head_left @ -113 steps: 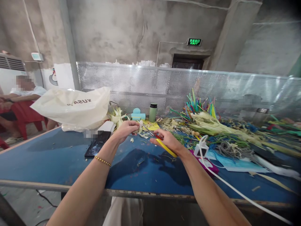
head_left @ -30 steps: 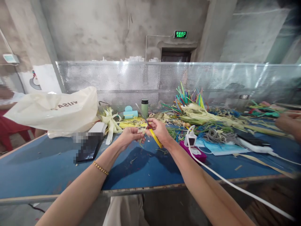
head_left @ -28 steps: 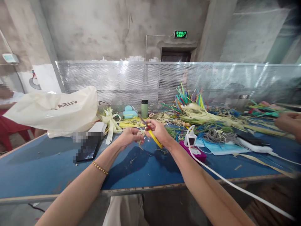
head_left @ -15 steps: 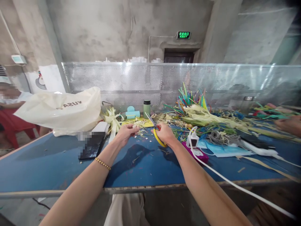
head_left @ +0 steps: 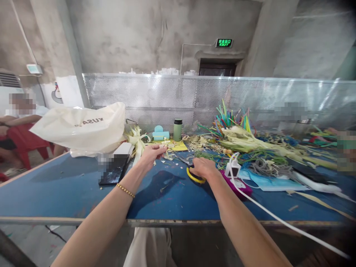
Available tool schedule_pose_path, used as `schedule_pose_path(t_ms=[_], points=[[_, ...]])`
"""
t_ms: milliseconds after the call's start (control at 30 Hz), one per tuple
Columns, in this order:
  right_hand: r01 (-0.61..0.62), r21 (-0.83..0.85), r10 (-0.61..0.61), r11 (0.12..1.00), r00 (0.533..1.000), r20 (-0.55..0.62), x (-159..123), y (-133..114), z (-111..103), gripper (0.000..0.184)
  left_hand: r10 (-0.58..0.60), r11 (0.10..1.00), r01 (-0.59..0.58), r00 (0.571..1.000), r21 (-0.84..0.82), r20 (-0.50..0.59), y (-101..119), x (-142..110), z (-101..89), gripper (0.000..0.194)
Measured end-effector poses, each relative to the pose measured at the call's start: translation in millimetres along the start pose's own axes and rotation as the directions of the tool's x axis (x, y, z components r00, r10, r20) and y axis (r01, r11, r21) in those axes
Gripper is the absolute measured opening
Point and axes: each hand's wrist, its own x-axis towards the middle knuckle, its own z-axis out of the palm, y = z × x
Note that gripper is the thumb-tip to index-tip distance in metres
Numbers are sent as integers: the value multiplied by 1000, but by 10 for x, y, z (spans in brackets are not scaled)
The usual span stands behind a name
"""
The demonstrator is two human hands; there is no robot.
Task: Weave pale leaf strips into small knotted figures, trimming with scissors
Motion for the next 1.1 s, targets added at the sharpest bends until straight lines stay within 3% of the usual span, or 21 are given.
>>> schedule_pose_path(t_ms=[67, 133, 167, 233, 300, 400, 533, 733, 867, 1100], points=[[73, 68, -67, 995, 994, -91, 1, 16, -25, 36, 1, 1000, -1, 1000, -14, 0, 6, -13, 22, 33], [244, 264, -177, 933, 952, -251, -5, -12, -56, 32, -26, 998, 27, 1000, -59, 14, 11, -32, 56, 30], [344, 403, -225, 848, 922, -314, -12, -45, -69, 30, -46, 995, 48, 999, -91, 29, 12, -42, 75, 30], [467, 663, -297, 586, 884, -360, -34, -138, -86, 33, -82, 984, 91, 995, -153, 62, 10, -62, 113, 29], [450, 815, -288, 366, 887, -360, -60, -239, -87, 37, -113, 971, 131, 989, -198, 98, 2, -76, 142, 29], [414, 882, -210, 227, 905, -371, -91, -338, -71, 34, -155, 957, 182, 979, -225, 133, -13, -86, 165, 29], [385, 905, -184, 182, 917, -353, -101, -371, -45, 30, -186, 947, 223, 968, -233, 171, -19, -93, 167, 28], [387, 912, -241, 138, 906, -348, -94, -407, -12, 30, -196, 944, 245, 955, -222, 224, 14, -107, 161, 25], [385, 912, -193, 142, 914, -356, -97, -423, -22, 31, -177, 947, 244, 939, -208, 296, 53, -111, 154, 24], [404, 900, -254, 165, 899, -357, -119, -441, -3, 28, -165, 965, 204, 961, -166, 224, 20, -99, 140, 32]])
